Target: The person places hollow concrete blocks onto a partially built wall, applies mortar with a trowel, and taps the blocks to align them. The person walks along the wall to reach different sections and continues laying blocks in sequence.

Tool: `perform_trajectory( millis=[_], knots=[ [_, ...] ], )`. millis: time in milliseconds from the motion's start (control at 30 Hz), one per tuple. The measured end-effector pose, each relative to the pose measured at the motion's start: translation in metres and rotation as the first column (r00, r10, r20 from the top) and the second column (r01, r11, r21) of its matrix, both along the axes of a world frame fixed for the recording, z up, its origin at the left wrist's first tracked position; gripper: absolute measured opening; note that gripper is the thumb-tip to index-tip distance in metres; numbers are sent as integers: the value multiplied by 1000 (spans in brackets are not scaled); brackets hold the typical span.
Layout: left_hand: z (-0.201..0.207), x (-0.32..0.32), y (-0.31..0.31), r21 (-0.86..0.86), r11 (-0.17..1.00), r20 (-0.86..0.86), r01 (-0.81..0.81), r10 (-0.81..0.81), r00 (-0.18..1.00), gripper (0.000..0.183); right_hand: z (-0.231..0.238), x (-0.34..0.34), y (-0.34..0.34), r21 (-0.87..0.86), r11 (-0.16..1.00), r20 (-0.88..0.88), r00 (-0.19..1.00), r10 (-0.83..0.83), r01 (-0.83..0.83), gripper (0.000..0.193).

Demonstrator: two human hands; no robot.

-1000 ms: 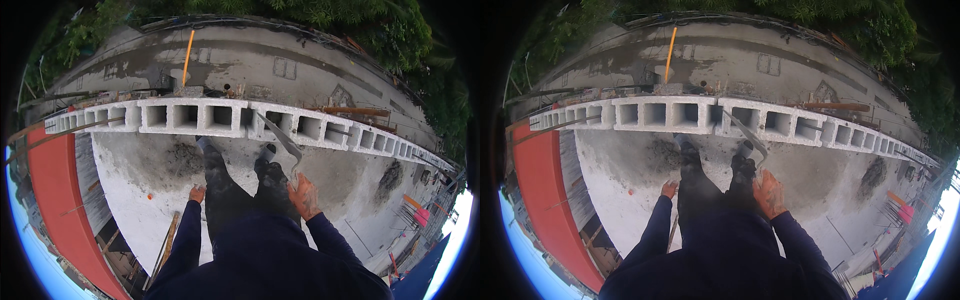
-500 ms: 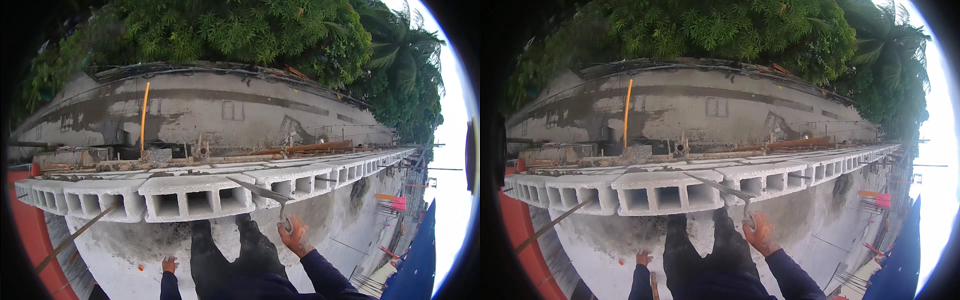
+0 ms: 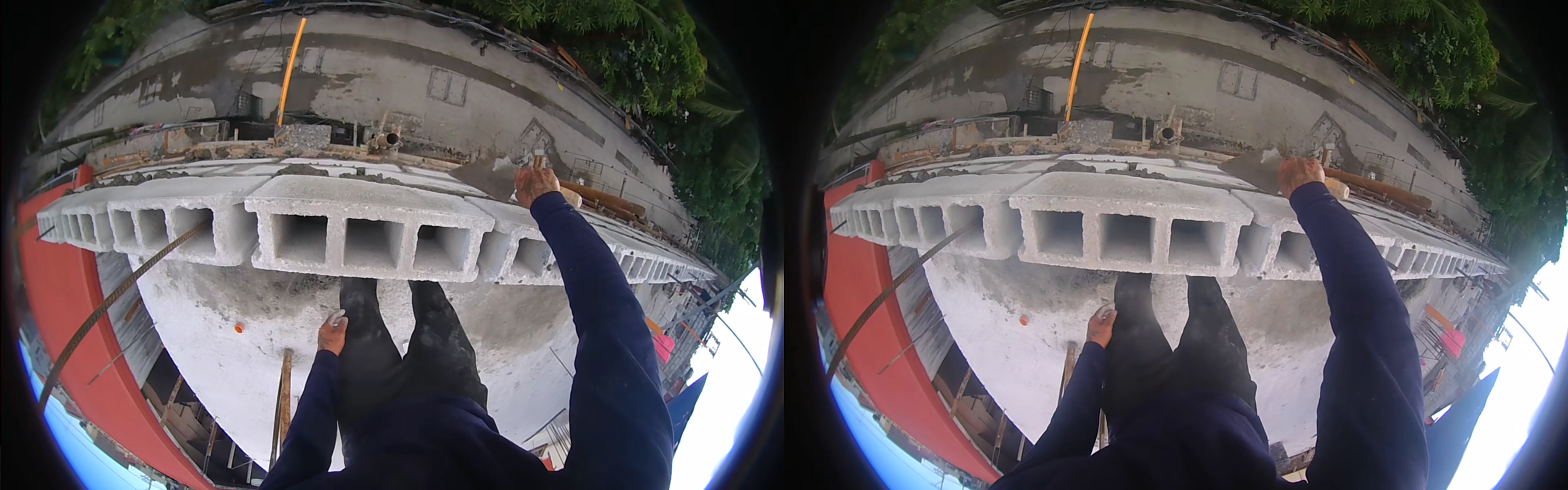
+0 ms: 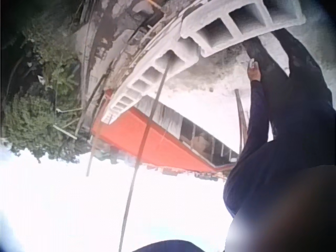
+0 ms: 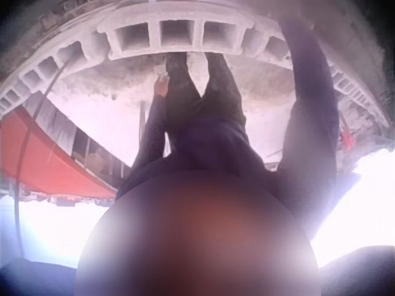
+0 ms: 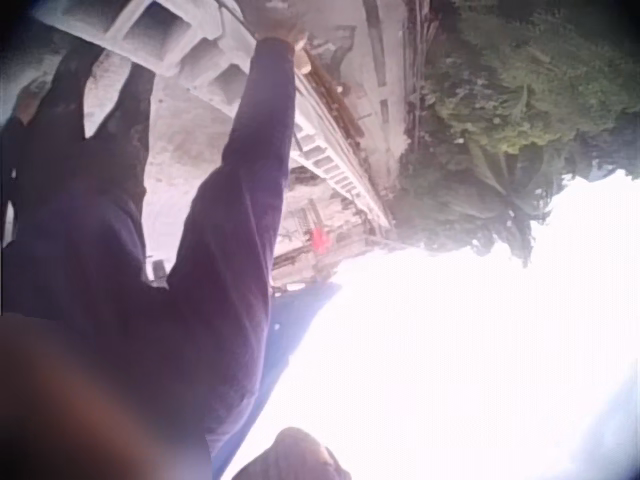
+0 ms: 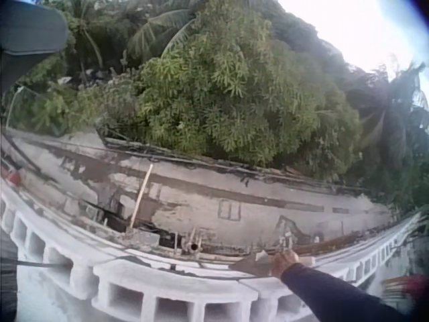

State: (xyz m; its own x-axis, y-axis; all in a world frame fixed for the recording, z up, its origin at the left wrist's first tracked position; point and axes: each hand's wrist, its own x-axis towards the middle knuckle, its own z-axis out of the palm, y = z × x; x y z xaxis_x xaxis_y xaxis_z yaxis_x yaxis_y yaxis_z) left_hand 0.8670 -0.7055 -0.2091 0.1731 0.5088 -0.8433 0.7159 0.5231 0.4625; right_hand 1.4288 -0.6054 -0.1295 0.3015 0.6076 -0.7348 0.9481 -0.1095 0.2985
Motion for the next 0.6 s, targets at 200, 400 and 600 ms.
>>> perform_trajectory(
  millis=[200, 400, 600],
  knots=[
    [8, -6, 1, -298, 905, -35, -305, 309, 950, 34, -30, -39, 43, -140, 984, 10, 994, 111, -108, 21],
    [4, -9, 15, -237, 947, 6, -215, 223, 975, 35, -28, -129, 116, 0, 966, -106, 961, 255, -257, 22],
    [-4, -26, 23, -315, 832, 27, -456, 489, 872, 30, 1, -161, 168, 56, 973, -220, 948, 230, -223, 19]
  ],
)
